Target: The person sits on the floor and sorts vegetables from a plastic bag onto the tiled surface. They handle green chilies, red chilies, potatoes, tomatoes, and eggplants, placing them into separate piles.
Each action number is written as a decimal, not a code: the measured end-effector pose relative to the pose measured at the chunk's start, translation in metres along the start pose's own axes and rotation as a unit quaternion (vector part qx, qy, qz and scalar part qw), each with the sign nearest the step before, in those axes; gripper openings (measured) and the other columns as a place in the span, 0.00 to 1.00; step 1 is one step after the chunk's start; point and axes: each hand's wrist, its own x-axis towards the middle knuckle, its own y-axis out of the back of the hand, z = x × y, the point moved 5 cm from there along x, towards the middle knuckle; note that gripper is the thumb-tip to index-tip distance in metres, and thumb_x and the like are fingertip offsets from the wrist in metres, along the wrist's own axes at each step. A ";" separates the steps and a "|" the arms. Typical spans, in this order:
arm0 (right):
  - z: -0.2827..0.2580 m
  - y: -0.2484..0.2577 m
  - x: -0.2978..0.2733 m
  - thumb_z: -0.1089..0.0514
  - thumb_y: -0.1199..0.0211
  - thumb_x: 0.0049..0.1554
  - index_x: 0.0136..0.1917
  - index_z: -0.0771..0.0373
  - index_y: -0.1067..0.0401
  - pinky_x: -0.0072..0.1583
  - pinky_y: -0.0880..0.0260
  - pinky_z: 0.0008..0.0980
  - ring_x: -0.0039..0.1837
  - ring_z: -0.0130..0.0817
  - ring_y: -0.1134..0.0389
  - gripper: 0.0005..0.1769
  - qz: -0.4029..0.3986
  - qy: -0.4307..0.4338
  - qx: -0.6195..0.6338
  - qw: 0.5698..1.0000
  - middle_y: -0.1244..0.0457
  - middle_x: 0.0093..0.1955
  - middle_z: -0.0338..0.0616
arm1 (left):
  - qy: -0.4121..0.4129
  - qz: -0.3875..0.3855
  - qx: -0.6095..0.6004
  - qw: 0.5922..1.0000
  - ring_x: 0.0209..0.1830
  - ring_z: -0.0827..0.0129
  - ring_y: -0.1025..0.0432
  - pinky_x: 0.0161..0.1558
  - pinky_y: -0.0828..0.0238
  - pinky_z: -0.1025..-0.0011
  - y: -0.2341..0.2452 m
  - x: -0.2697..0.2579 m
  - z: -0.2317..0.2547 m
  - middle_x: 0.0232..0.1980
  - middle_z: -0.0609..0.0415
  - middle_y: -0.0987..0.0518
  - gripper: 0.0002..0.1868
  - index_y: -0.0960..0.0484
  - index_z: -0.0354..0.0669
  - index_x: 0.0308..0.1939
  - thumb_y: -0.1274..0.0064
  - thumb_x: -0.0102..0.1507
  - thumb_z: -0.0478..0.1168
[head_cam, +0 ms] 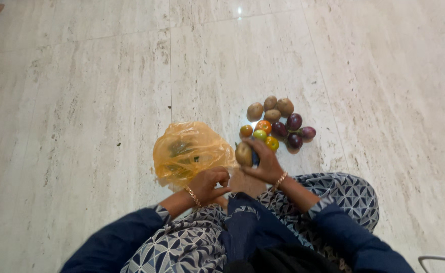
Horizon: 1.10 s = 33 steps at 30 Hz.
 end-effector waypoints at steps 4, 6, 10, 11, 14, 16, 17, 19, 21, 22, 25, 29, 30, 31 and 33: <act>0.029 0.058 0.094 0.50 0.23 0.46 0.71 0.60 0.37 0.64 0.28 0.40 0.62 0.46 0.32 0.44 0.098 -0.009 -0.079 0.992 0.37 0.61 0.51 | 0.018 -0.205 0.175 0.963 0.39 0.57 0.23 0.41 0.26 0.60 0.054 -0.009 -0.033 0.38 0.53 0.20 0.08 0.17 0.45 0.31 0.38 0.56 0.44; 0.051 0.079 0.129 0.51 0.22 0.46 0.71 0.58 0.35 0.61 0.30 0.44 0.60 0.49 0.32 0.43 0.128 -0.047 -0.166 0.977 0.37 0.61 0.53 | 0.085 -0.313 0.259 0.910 0.41 0.55 0.23 0.45 0.26 0.59 0.064 -0.017 -0.070 0.39 0.50 0.18 0.10 0.16 0.45 0.35 0.41 0.62 0.47; 0.105 0.084 0.184 0.46 0.22 0.43 0.69 0.54 0.34 0.60 0.30 0.45 0.60 0.51 0.33 0.44 0.032 -0.172 -0.249 0.953 0.39 0.62 0.54 | 0.147 -0.403 0.318 0.846 0.50 0.52 0.24 0.52 0.26 0.59 0.040 -0.019 -0.146 0.48 0.46 0.18 0.11 0.14 0.43 0.45 0.46 0.65 0.43; 0.117 0.080 0.188 0.45 0.23 0.43 0.70 0.53 0.34 0.60 0.30 0.45 0.60 0.52 0.33 0.43 0.007 -0.195 -0.262 0.945 0.39 0.63 0.54 | 0.125 -0.327 0.325 0.878 0.53 0.52 0.25 0.52 0.26 0.58 0.039 -0.011 -0.160 0.51 0.47 0.19 0.11 0.16 0.45 0.49 0.46 0.63 0.40; 0.145 0.064 0.205 0.45 0.23 0.44 0.70 0.50 0.33 0.61 0.30 0.45 0.61 0.53 0.32 0.42 -0.071 -0.245 -0.296 0.920 0.39 0.65 0.54 | 0.081 -0.119 0.329 0.934 0.60 0.50 0.29 0.54 0.27 0.58 0.049 0.003 -0.181 0.59 0.46 0.23 0.25 0.24 0.49 0.61 0.46 0.58 0.33; 0.161 0.049 0.216 0.45 0.22 0.42 0.69 0.49 0.32 0.61 0.31 0.46 0.62 0.54 0.33 0.43 -0.112 -0.264 -0.314 0.905 0.39 0.65 0.53 | 0.075 -0.018 0.332 0.940 0.63 0.48 0.31 0.55 0.27 0.59 0.064 0.018 -0.185 0.64 0.43 0.26 0.35 0.31 0.48 0.71 0.45 0.57 0.32; 0.170 0.038 0.216 0.44 0.23 0.43 0.66 0.51 0.29 0.61 0.29 0.45 0.63 0.52 0.33 0.39 -0.170 -0.272 -0.349 0.881 0.39 0.65 0.53 | 0.116 -0.042 0.318 0.940 0.63 0.48 0.32 0.57 0.28 0.57 0.060 0.018 -0.187 0.63 0.43 0.27 0.37 0.34 0.49 0.72 0.43 0.57 0.36; 0.184 0.026 0.219 0.41 0.25 0.46 0.61 0.51 0.25 0.62 0.29 0.44 0.64 0.51 0.32 0.32 -0.227 -0.282 -0.386 0.849 0.38 0.65 0.54 | 0.191 -0.082 0.294 0.933 0.65 0.48 0.34 0.60 0.31 0.55 0.060 0.025 -0.190 0.61 0.42 0.28 0.43 0.39 0.50 0.73 0.37 0.56 0.44; 0.194 0.022 0.214 0.41 0.30 0.49 0.59 0.50 0.22 0.62 0.29 0.44 0.64 0.50 0.31 0.26 -0.236 -0.282 -0.385 0.847 0.35 0.64 0.51 | 0.213 -0.181 0.263 0.923 0.68 0.48 0.35 0.66 0.36 0.55 0.043 0.018 -0.189 0.66 0.43 0.30 0.46 0.39 0.51 0.73 0.33 0.55 0.50; 0.197 0.022 0.209 0.41 0.33 0.51 0.59 0.50 0.22 0.62 0.28 0.44 0.64 0.48 0.30 0.24 -0.242 -0.278 -0.382 0.847 0.32 0.62 0.48 | 0.221 -0.193 0.264 0.919 0.69 0.46 0.39 0.65 0.37 0.52 0.033 0.010 -0.188 0.69 0.43 0.34 0.45 0.40 0.55 0.72 0.34 0.55 0.49; 0.197 0.028 0.202 0.43 0.32 0.52 0.57 0.53 0.21 0.61 0.29 0.43 0.63 0.48 0.31 0.22 -0.223 -0.258 -0.374 0.863 0.34 0.61 0.49 | 0.172 -0.163 0.281 0.930 0.66 0.44 0.35 0.60 0.34 0.53 0.006 -0.008 -0.182 0.68 0.40 0.33 0.42 0.39 0.55 0.72 0.37 0.56 0.42; 0.163 0.039 0.174 0.56 0.33 0.53 0.61 0.55 0.24 0.59 0.30 0.44 0.59 0.51 0.32 0.21 -0.037 -0.136 -0.223 0.965 0.34 0.57 0.53 | 0.165 -0.144 0.252 0.943 0.62 0.49 0.29 0.60 0.31 0.56 0.000 -0.012 -0.188 0.65 0.43 0.28 0.31 0.31 0.54 0.66 0.40 0.59 0.43; 0.149 0.033 0.157 0.59 0.32 0.52 0.59 0.58 0.24 0.60 0.31 0.43 0.58 0.50 0.32 0.21 -0.008 -0.094 -0.174 0.980 0.33 0.54 0.53 | 0.160 -0.137 0.255 0.944 0.61 0.50 0.28 0.60 0.30 0.57 0.004 -0.011 -0.186 0.65 0.45 0.27 0.30 0.29 0.54 0.64 0.40 0.58 0.42; 0.133 0.030 0.135 0.60 0.33 0.53 0.59 0.58 0.24 0.60 0.30 0.42 0.57 0.48 0.31 0.19 0.017 -0.045 -0.138 0.989 0.33 0.53 0.51 | 0.155 -0.131 0.259 0.944 0.60 0.51 0.27 0.59 0.29 0.57 0.008 -0.006 -0.184 0.64 0.48 0.26 0.28 0.28 0.53 0.63 0.40 0.58 0.42; 0.105 0.018 0.086 0.62 0.35 0.54 0.58 0.58 0.25 0.58 0.29 0.40 0.55 0.46 0.29 0.17 0.019 0.001 -0.064 0.998 0.32 0.52 0.48 | 0.199 -0.186 0.281 0.920 0.60 0.53 0.27 0.58 0.29 0.58 0.013 0.005 -0.188 0.61 0.48 0.24 0.31 0.30 0.54 0.64 0.39 0.57 0.40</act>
